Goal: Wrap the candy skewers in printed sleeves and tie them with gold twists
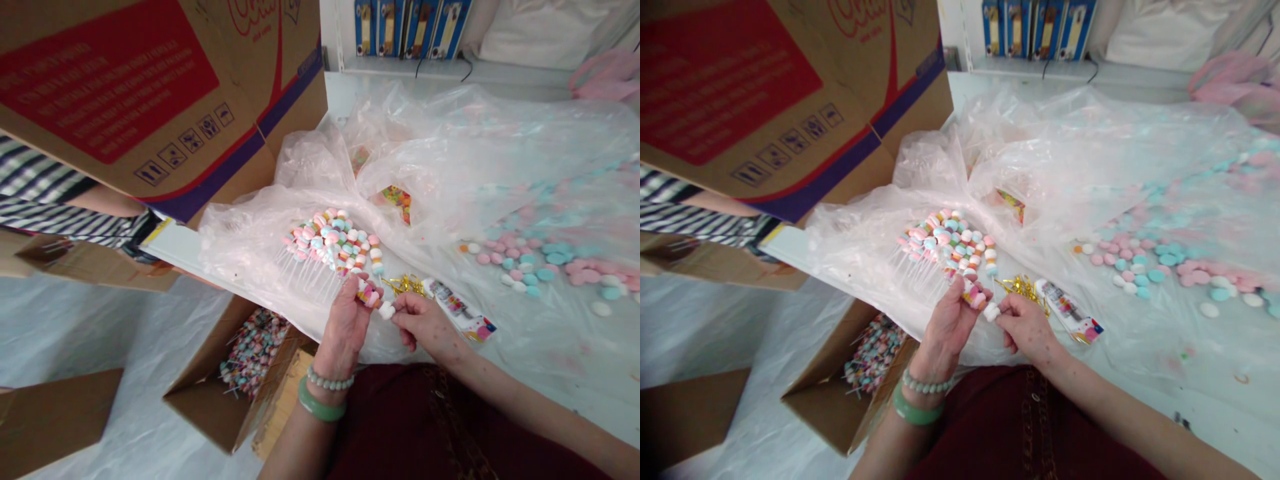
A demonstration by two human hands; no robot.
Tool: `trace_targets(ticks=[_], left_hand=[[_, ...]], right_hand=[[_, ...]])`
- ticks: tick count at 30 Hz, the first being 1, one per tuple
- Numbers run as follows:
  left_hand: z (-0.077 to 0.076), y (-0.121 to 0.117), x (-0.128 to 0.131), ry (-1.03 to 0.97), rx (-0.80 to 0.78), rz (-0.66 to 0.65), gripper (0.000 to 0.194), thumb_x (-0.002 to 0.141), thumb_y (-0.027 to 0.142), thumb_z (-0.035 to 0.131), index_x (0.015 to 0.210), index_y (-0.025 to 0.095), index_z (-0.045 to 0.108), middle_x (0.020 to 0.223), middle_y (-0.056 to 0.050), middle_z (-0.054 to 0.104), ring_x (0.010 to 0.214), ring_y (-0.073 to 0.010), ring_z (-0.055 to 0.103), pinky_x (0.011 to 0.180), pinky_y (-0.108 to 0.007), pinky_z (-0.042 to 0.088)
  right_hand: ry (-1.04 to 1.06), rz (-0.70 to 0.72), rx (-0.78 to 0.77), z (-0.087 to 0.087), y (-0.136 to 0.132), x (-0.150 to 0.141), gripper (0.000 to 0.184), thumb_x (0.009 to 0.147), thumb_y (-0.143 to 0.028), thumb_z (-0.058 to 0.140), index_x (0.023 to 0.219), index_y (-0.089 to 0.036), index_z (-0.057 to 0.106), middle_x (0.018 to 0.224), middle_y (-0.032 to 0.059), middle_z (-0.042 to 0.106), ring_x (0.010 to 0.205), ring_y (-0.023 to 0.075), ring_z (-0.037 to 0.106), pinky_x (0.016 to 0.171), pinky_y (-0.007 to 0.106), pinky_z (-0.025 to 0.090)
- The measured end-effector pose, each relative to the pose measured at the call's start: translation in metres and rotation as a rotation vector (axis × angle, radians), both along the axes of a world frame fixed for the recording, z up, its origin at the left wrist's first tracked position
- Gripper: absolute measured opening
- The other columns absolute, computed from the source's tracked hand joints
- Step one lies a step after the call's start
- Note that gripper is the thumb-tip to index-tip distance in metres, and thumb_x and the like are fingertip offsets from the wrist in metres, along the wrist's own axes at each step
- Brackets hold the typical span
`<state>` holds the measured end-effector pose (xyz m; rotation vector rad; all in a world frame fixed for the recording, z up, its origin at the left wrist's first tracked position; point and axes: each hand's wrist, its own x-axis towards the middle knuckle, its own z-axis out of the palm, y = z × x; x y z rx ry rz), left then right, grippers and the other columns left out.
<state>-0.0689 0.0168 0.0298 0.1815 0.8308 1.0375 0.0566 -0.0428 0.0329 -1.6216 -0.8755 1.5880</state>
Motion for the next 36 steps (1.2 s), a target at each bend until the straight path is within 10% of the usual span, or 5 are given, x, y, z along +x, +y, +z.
trace_targets(ticks=[16,26,36], left_hand=[[0.001,-0.008,0.006,-0.047,-0.012,0.011,0.027,0.088,0.038,0.055,0.083,0.013,0.062,0.055,0.002,0.050,0.058,-0.0140,0.055,0.068,-0.030,0.050],[0.009,0.005,-0.009,-0.032,-0.016,-0.007,0.020,0.090,0.033,0.054,0.094,0.016,0.063,0.088,-0.006,0.067,0.079,-0.0173,0.064,0.078,-0.032,0.052],[0.006,0.000,-0.004,0.181,0.093,0.026,0.023,0.077,0.034,0.070,0.081,0.012,0.066,0.079,-0.005,0.069,0.069,-0.0162,0.066,0.075,-0.032,0.053]], right_hand=[[0.908,-0.034,-0.324,-0.003,0.011,0.003,0.026,0.061,-0.011,0.068,0.077,-0.017,0.048,0.051,-0.0128,0.038,0.034,-0.0012,0.018,0.031,0.012,0.010],[0.455,-0.185,-0.010,0.013,0.013,-0.006,0.021,0.064,-0.024,0.065,0.078,-0.020,0.050,0.050,-0.0102,0.050,0.031,0.0032,0.031,0.028,0.015,0.016],[-0.165,-0.032,0.262,-0.005,0.012,-0.007,0.011,0.076,-0.028,0.058,0.073,-0.022,0.050,0.051,-0.0084,0.043,0.043,0.0082,0.040,0.043,0.021,0.029]])
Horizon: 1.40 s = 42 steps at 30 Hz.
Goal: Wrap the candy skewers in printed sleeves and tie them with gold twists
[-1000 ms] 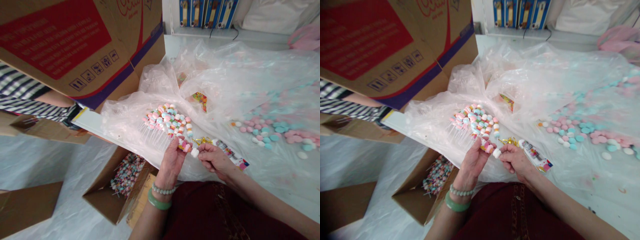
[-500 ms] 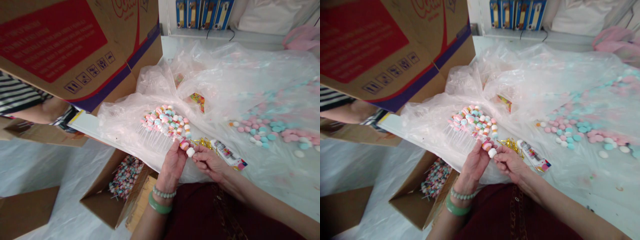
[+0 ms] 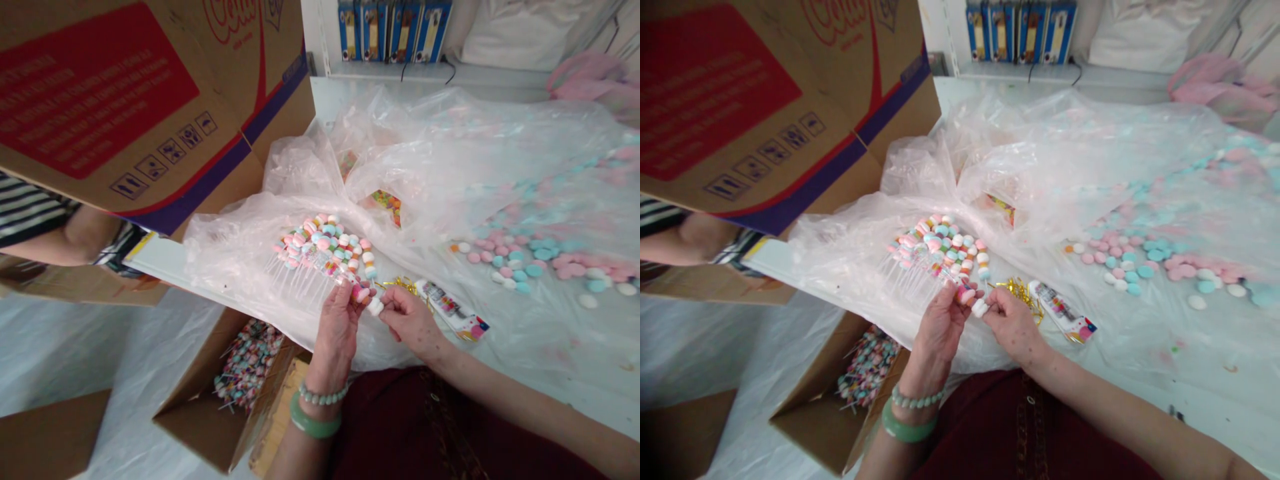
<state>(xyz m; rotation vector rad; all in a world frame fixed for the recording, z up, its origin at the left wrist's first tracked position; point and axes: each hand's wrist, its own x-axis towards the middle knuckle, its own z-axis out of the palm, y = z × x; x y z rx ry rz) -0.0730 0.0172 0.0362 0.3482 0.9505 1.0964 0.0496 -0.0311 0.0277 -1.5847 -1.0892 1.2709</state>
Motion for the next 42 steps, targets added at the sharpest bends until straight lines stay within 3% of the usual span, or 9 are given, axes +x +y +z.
trace_targets(ticks=[3,6,17,21,25,27,35,38,42], left_hand=[[-0.001,-0.003,0.002,0.071,0.004,0.023,0.028,0.076,0.039,0.069,0.075,0.012,0.066,0.074,-0.005,0.068,0.070,-0.0163,0.065,0.075,-0.032,0.053],[-0.001,-0.003,0.002,0.112,-0.042,0.034,0.032,0.079,0.043,0.065,0.074,0.012,0.065,0.070,-0.005,0.068,0.067,-0.0155,0.064,0.071,-0.030,0.053],[-0.005,-0.004,0.002,0.022,-0.038,-0.017,0.024,0.073,0.036,0.073,0.076,0.013,0.068,0.074,-0.003,0.068,0.069,-0.0137,0.063,0.070,-0.027,0.051],[-0.008,-0.004,0.000,-0.001,-0.082,-0.014,0.025,0.074,0.037,0.073,0.079,0.013,0.068,0.073,-0.003,0.068,0.068,-0.0142,0.063,0.069,-0.027,0.051],[-0.006,-0.002,-0.002,-0.015,-0.110,0.008,0.024,0.075,0.037,0.071,0.081,0.014,0.068,0.075,-0.004,0.069,0.069,-0.0148,0.064,0.067,-0.027,0.051],[-0.004,-0.003,-0.002,-0.006,-0.104,-0.001,0.024,0.074,0.037,0.072,0.081,0.014,0.068,0.076,-0.004,0.070,0.070,-0.0158,0.065,0.067,-0.027,0.051],[0.005,-0.009,0.002,0.116,0.034,-0.079,0.032,0.076,0.044,0.068,0.084,0.013,0.072,0.088,-0.009,0.072,0.085,-0.0198,0.065,0.079,-0.032,0.050],[0.007,-0.009,0.000,0.140,0.049,-0.121,0.031,0.075,0.041,0.070,0.087,0.013,0.073,0.092,-0.010,0.072,0.090,-0.0211,0.064,0.082,-0.032,0.048],[0.008,0.000,-0.011,-0.031,0.002,-0.232,0.032,0.072,0.034,0.075,0.097,0.015,0.071,0.101,-0.009,0.070,0.091,-0.0203,0.064,0.083,-0.033,0.049]], right_hand=[[-0.318,0.034,0.148,-0.003,-0.002,0.002,0.007,0.080,-0.022,0.054,0.073,-0.022,0.052,0.060,-0.0046,0.049,0.056,0.0114,0.046,0.054,0.023,0.033],[-0.453,0.114,0.237,-0.003,-0.005,0.002,0.010,0.083,-0.016,0.049,0.076,-0.022,0.053,0.068,-0.0020,0.055,0.064,0.0135,0.051,0.061,0.025,0.035],[-0.501,0.141,0.267,-0.003,-0.005,0.003,0.011,0.086,-0.017,0.049,0.081,-0.023,0.056,0.072,-0.0004,0.059,0.066,0.0149,0.055,0.062,0.025,0.038],[-0.406,0.141,0.211,0.003,-0.005,0.003,0.022,0.085,-0.018,0.050,0.104,-0.025,0.059,0.069,-0.0020,0.059,0.064,0.0156,0.057,0.062,0.026,0.043],[-0.350,0.253,0.323,0.005,-0.006,0.003,0.042,0.086,-0.015,0.046,0.125,-0.030,0.054,0.102,0.0026,0.066,0.095,0.0196,0.062,0.085,0.034,0.048],[-0.388,0.284,0.375,0.003,-0.007,0.004,0.044,0.088,-0.014,0.043,0.127,-0.030,0.054,0.108,0.0045,0.065,0.102,0.0206,0.061,0.090,0.036,0.048],[-0.679,0.352,0.390,0.004,-0.011,0.006,0.056,0.086,-0.004,0.038,0.135,-0.027,0.049,0.108,0.0102,0.063,0.090,0.0203,0.063,0.078,0.032,0.053],[-0.616,0.324,0.404,0.002,-0.011,0.006,0.057,0.085,-0.003,0.039,0.135,-0.028,0.049,0.112,0.0105,0.063,0.094,0.0208,0.064,0.080,0.033,0.053],[-0.264,0.192,0.367,0.007,-0.008,0.007,0.039,0.086,-0.015,0.047,0.120,-0.029,0.061,0.102,0.0053,0.067,0.094,0.0201,0.063,0.082,0.034,0.052]])
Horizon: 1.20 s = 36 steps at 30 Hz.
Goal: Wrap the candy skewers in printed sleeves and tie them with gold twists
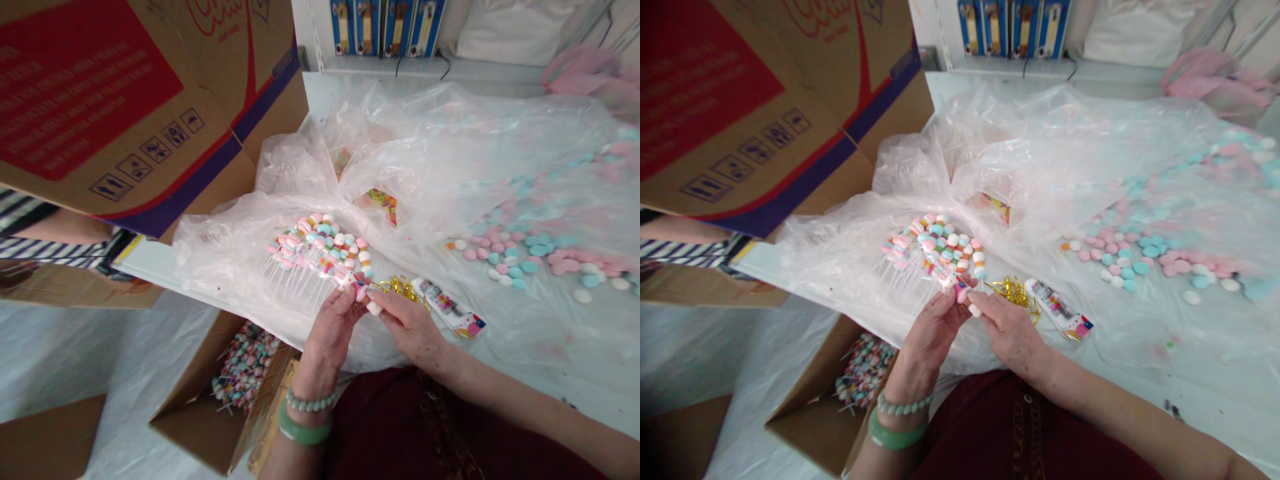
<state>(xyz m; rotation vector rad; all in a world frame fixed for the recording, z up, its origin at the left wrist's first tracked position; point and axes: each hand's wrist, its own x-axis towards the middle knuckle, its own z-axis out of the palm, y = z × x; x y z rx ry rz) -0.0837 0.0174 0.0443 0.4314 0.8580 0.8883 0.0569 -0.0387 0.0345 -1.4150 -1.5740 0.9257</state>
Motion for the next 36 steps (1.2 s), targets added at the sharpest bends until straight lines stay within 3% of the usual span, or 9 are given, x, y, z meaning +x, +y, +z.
trace_targets(ticks=[2,4,7,13,16,20,22,30,36], left_hand=[[-0.001,0.006,-0.007,-0.139,-0.024,-0.014,0.042,0.070,0.036,0.076,0.107,0.018,0.067,0.111,-0.009,0.067,0.098,-0.0232,0.063,0.087,-0.036,0.048],[-0.002,0.011,-0.012,-0.232,-0.021,0.002,0.046,0.069,0.040,0.077,0.109,0.019,0.065,0.109,-0.009,0.067,0.102,-0.0259,0.062,0.090,-0.040,0.048],[-0.001,0.014,-0.013,-0.242,-0.021,0.052,0.033,0.073,0.037,0.074,0.098,0.017,0.067,0.090,-0.005,0.067,0.091,-0.0228,0.064,0.088,-0.038,0.049],[0.005,0.015,-0.008,-0.267,-0.102,0.204,0.027,0.080,0.040,0.065,0.091,0.016,0.066,0.076,-0.002,0.061,0.073,-0.0160,0.061,0.088,-0.040,0.049],[0.005,0.016,-0.007,-0.269,-0.145,0.227,0.032,0.083,0.047,0.059,0.083,0.016,0.065,0.068,-0.001,0.057,0.066,-0.0146,0.057,0.087,-0.042,0.049],[0.006,0.015,-0.005,-0.278,-0.171,0.225,0.035,0.090,0.045,0.050,0.077,0.015,0.062,0.063,0.000,0.053,0.061,-0.0130,0.055,0.084,-0.039,0.050],[0.006,0.014,-0.005,-0.285,-0.165,0.221,0.038,0.091,0.045,0.046,0.077,0.014,0.062,0.062,0.000,0.053,0.061,-0.0134,0.055,0.083,-0.039,0.050],[0.004,0.011,-0.005,-0.232,-0.138,0.254,0.033,0.094,0.036,0.042,0.078,0.014,0.062,0.070,-0.001,0.057,0.063,-0.0129,0.056,0.084,-0.040,0.050],[0.006,0.011,-0.001,-0.201,-0.111,0.273,0.034,0.095,0.036,0.041,0.076,0.015,0.060,0.068,-0.001,0.055,0.063,-0.0129,0.055,0.080,-0.037,0.051]], right_hand=[[0.245,0.005,-0.197,0.006,0.002,0.000,0.033,0.082,-0.021,0.052,0.112,-0.028,0.064,0.085,0.0009,0.066,0.067,0.0143,0.063,0.060,0.026,0.052],[0.483,0.040,-0.441,0.012,0.004,-0.001,0.034,0.078,-0.023,0.055,0.111,-0.025,0.061,0.067,-0.0049,0.058,0.041,0.0075,0.047,0.037,0.019,0.037],[0.662,0.020,-0.633,0.012,0.006,-0.002,0.038,0.071,-0.025,0.059,0.108,-0.024,0.052,0.062,-0.0102,0.052,0.030,0.0049,0.036,0.028,0.017,0.025],[0.249,-0.113,-0.552,0.000,0.003,-0.002,0.007,0.071,-0.022,0.058,0.072,-0.022,0.052,0.050,-0.0091,0.046,0.037,0.0071,0.042,0.038,0.019,0.031],[0.089,-0.060,-0.447,0.001,0.001,-0.002,0.015,0.078,-0.023,0.053,0.063,-0.021,0.053,0.045,-0.0063,0.043,0.044,0.0098,0.044,0.047,0.022,0.033],[-0.074,-0.002,-0.197,0.003,0.001,-0.005,0.017,0.081,-0.023,0.051,0.066,-0.021,0.058,0.065,-0.0011,0.054,0.065,0.0139,0.051,0.063,0.027,0.036],[-0.058,0.017,-0.190,0.005,0.001,-0.006,0.016,0.081,-0.024,0.051,0.066,-0.020,0.058,0.067,-0.0004,0.054,0.067,0.0141,0.050,0.064,0.027,0.036],[0.763,0.014,-0.804,0.007,0.005,-0.006,0.017,0.073,-0.029,0.063,0.069,-0.017,0.053,0.048,-0.0081,0.041,0.036,0.0034,0.026,0.037,0.019,0.014],[1.372,0.250,-1.183,-0.003,0.016,-0.005,0.019,0.075,-0.015,0.064,0.071,-0.016,0.046,0.053,-0.0109,0.036,0.034,-0.0011,0.019,0.033,0.013,0.010]])
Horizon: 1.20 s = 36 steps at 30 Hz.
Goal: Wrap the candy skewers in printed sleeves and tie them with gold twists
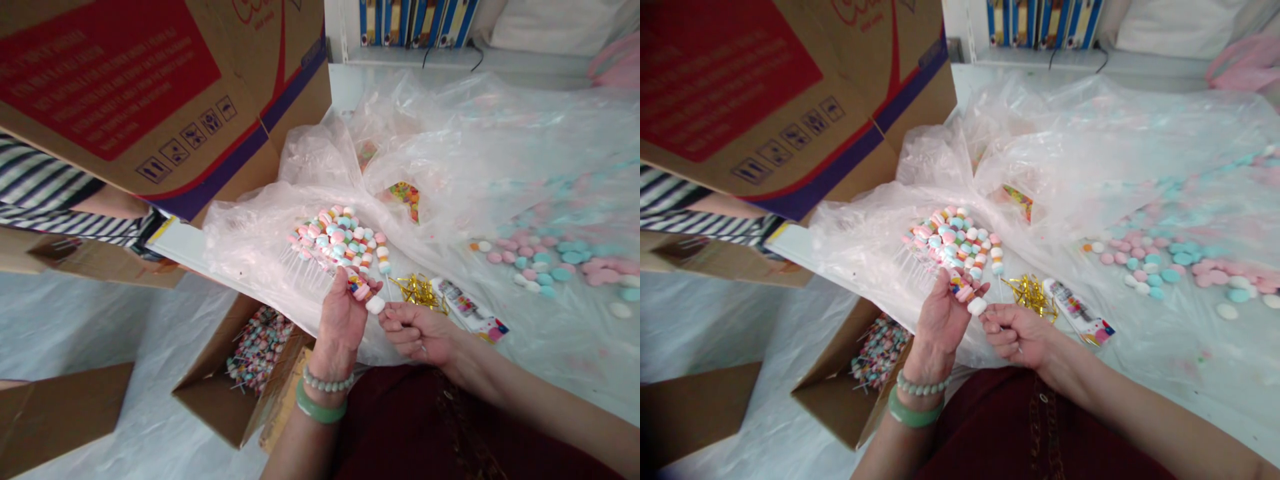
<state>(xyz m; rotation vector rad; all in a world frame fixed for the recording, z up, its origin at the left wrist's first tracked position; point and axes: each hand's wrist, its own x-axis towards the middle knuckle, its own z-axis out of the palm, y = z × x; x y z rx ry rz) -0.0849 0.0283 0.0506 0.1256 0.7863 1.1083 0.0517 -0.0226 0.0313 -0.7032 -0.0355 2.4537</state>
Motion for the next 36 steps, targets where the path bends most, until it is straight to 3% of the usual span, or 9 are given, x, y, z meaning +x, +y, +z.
trace_targets(ticks=[4,10,13,16,19,23,27,32,36], left_hand=[[0.003,0.001,-0.003,0.024,-0.027,-0.020,0.034,0.094,0.037,0.041,0.075,0.015,0.059,0.066,-0.001,0.055,0.060,-0.0134,0.055,0.075,-0.036,0.051],[-0.005,0.002,-0.010,0.088,-0.046,-0.010,0.028,0.092,0.037,0.048,0.080,0.014,0.060,0.066,-0.002,0.058,0.059,-0.0136,0.056,0.069,-0.032,0.051],[-0.010,-0.003,-0.005,0.201,0.003,0.035,0.027,0.087,0.039,0.056,0.078,0.014,0.060,0.066,-0.001,0.058,0.061,-0.0134,0.057,0.072,-0.032,0.051],[-0.012,-0.010,0.004,0.333,0.042,0.075,0.031,0.083,0.045,0.060,0.076,0.014,0.059,0.066,-0.001,0.059,0.063,-0.0144,0.060,0.069,-0.031,0.049],[-0.011,-0.011,0.006,0.305,-0.031,0.013,0.038,0.083,0.051,0.057,0.077,0.014,0.060,0.069,-0.003,0.061,0.068,-0.0170,0.063,0.070,-0.033,0.050],[-0.011,-0.001,-0.012,0.042,-0.017,-0.181,0.033,0.078,0.046,0.067,0.086,0.014,0.064,0.090,-0.009,0.068,0.090,-0.0243,0.065,0.085,-0.040,0.049],[-0.016,0.009,-0.033,-0.059,0.194,-0.159,0.045,0.069,0.036,0.078,0.108,0.020,0.064,0.116,-0.007,0.065,0.112,-0.0274,0.058,0.097,-0.044,0.045],[-0.023,0.011,-0.036,0.052,0.262,-0.121,0.029,0.070,0.031,0.077,0.093,0.017,0.069,0.092,-0.005,0.071,0.089,-0.0197,0.067,0.085,-0.032,0.052],[-0.023,0.009,-0.027,0.168,0.242,-0.011,0.022,0.069,0.030,0.078,0.084,0.017,0.069,0.082,-0.004,0.072,0.080,-0.0188,0.069,0.076,-0.029,0.055]], right_hand=[[0.177,0.045,-0.130,-0.006,0.003,0.000,0.014,0.085,-0.013,0.053,0.074,-0.015,0.044,0.055,-0.0102,0.035,0.033,-0.0015,0.019,0.032,0.010,0.010],[0.174,-0.011,-0.148,-0.010,0.003,0.004,0.016,0.087,-0.015,0.054,0.074,-0.015,0.044,0.055,-0.0099,0.037,0.033,-0.0016,0.023,0.032,0.011,0.010],[0.007,-0.034,-0.064,-0.008,0.003,0.000,0.019,0.081,-0.017,0.060,0.071,-0.016,0.044,0.052,-0.0103,0.037,0.033,-0.0011,0.022,0.032,0.012,0.010],[-0.328,-0.144,0.104,-0.002,0.002,-0.010,0.019,0.075,-0.019,0.065,0.069,-0.016,0.048,0.050,-0.0089,0.044,0.031,-0.0001,0.024,0.031,0.014,0.010],[-0.501,-0.208,0.216,0.003,0.000,-0.018,0.022,0.074,-0.024,0.067,0.066,-0.016,0.048,0.048,-0.0084,0.045,0.030,0.0006,0.024,0.030,0.016,0.010],[-0.250,-0.135,0.179,0.005,0.002,-0.012,0.018,0.073,-0.023,0.069,0.073,-0.015,0.052,0.052,-0.0092,0.045,0.032,-0.0006,0.021,0.031,0.015,0.011],[-0.068,-0.063,0.134,0.000,0.003,-0.002,0.015,0.076,-0.018,0.067,0.078,-0.013,0.053,0.056,-0.0088,0.045,0.033,-0.0010,0.019,0.031,0.014,0.011],[-0.011,-0.045,0.062,-0.004,0.005,0.002,0.017,0.077,-0.019,0.067,0.077,-0.014,0.051,0.057,-0.0092,0.044,0.034,-0.0015,0.017,0.031,0.013,0.011],[-0.291,-0.104,0.109,0.001,0.006,0.000,0.020,0.070,-0.022,0.069,0.072,-0.015,0.050,0.051,-0.0093,0.045,0.032,-0.0009,0.021,0.031,0.014,0.010]])
